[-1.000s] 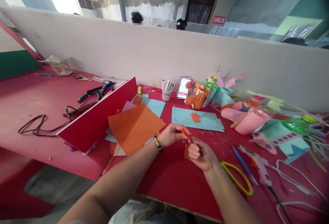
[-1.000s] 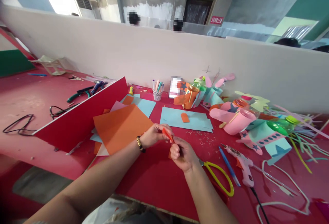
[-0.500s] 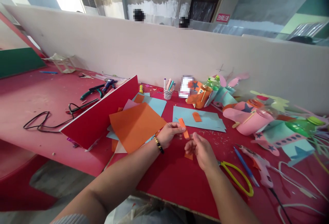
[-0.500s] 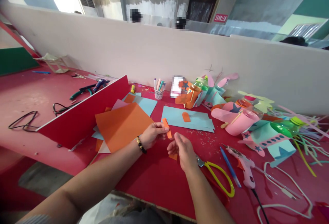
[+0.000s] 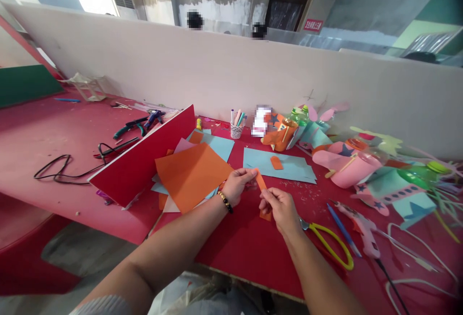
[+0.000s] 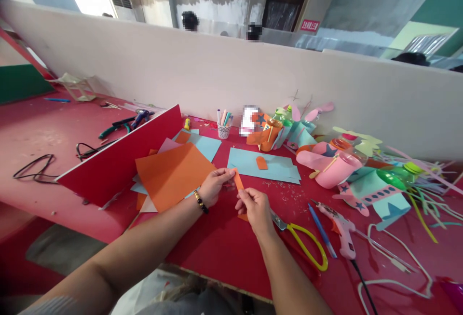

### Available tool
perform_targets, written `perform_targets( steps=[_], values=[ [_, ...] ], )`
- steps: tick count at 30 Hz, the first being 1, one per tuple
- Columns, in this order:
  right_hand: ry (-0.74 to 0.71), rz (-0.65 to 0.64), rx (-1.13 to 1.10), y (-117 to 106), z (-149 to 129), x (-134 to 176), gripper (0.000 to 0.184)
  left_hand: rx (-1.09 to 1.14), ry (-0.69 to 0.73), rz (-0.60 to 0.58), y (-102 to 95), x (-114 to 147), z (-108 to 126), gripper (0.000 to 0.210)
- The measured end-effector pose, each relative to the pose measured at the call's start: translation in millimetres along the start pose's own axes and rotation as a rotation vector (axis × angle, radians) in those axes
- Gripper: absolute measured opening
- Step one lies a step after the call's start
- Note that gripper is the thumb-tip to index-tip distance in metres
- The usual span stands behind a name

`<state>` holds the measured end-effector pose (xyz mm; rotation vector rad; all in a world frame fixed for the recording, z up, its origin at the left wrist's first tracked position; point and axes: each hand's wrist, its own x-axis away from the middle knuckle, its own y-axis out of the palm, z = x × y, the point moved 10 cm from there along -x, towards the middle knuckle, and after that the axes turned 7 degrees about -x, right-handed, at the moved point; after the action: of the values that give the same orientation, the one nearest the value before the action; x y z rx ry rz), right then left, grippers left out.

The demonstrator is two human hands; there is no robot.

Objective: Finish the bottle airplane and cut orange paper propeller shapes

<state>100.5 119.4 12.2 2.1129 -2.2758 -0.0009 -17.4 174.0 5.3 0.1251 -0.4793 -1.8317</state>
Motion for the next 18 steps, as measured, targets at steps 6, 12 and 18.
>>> perform_targets(
  steps=[6,12,18],
  values=[
    [-0.04,0.03,0.023,-2,-11,-2,0.035,-0.089,-0.106,-0.202,24.1,9,-17,0.034],
    [-0.071,0.08,0.533,-61,-35,30,0.026,-0.023,-0.108,-0.162,15.5,5,-13,0.03],
    [-0.01,0.06,1.06,-153,-3,77,0.034,0.02,-0.12,-0.192,18.9,6,-11,0.03]
  ],
)
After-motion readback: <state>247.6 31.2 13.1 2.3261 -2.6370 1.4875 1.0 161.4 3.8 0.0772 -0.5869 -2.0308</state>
